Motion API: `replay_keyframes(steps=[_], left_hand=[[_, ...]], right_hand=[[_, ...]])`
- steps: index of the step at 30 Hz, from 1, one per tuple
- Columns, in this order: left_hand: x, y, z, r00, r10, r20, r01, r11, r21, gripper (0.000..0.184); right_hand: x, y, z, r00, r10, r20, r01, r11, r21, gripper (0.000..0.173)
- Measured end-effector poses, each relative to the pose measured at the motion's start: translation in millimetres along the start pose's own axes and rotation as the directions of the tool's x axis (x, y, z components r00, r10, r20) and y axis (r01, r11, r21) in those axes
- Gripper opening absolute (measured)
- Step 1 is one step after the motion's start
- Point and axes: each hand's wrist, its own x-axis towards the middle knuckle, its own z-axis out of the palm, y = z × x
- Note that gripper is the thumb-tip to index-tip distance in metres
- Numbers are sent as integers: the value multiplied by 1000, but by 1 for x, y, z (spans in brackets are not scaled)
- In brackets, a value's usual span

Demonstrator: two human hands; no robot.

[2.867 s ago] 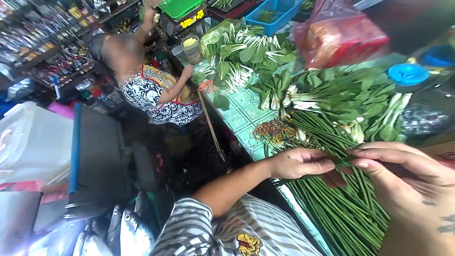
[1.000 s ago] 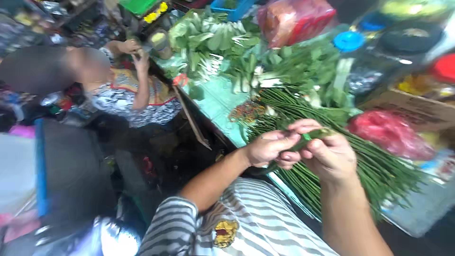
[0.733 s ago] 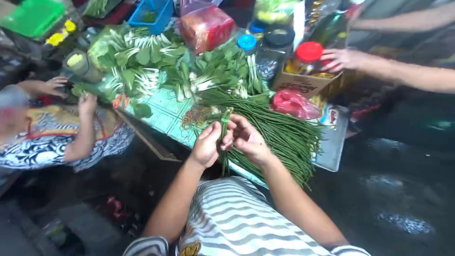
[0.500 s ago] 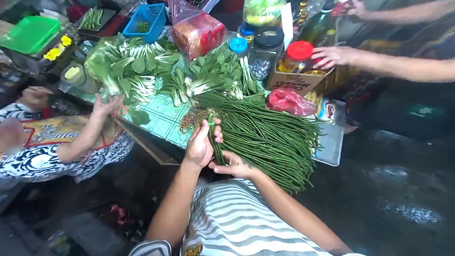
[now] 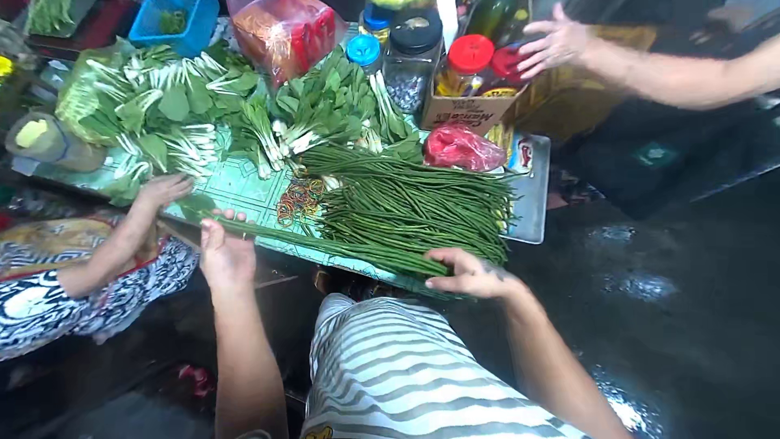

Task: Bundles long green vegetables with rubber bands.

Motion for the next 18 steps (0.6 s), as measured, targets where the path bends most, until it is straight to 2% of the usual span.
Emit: replay_keyframes(steps=[2,5,7,10,15,18], left_hand=[[9,-18,-3,994,-57,-90,60,998,29,28],[27,-44,-1,962,-164,-217,162,986,-27,26],[34,-53,8,947,-205,-247,190,978,-86,28],[40,-54,16,958,-199,-206,183,978,-96,33],[44,-19,8,978,-154,-140,135,981,-136,44],[35,24,2,990,-130,-50,115,965,-234,54]], right_hand=[[-15,-8,-34,994,106,-31,-110,977,-181,30],[-27,-6,-75,975,191,-112,-217,923,-319,32],[-23,-6,-86,974,181,-139,-218,916,-336,29],[-9,-4,-83,960,212,-184,-257,925,-279,27],[19,12,-77,929,266,-258,-321,926,-197,22],[45,1,-71,955,262,-141,-286,939,-190,26]])
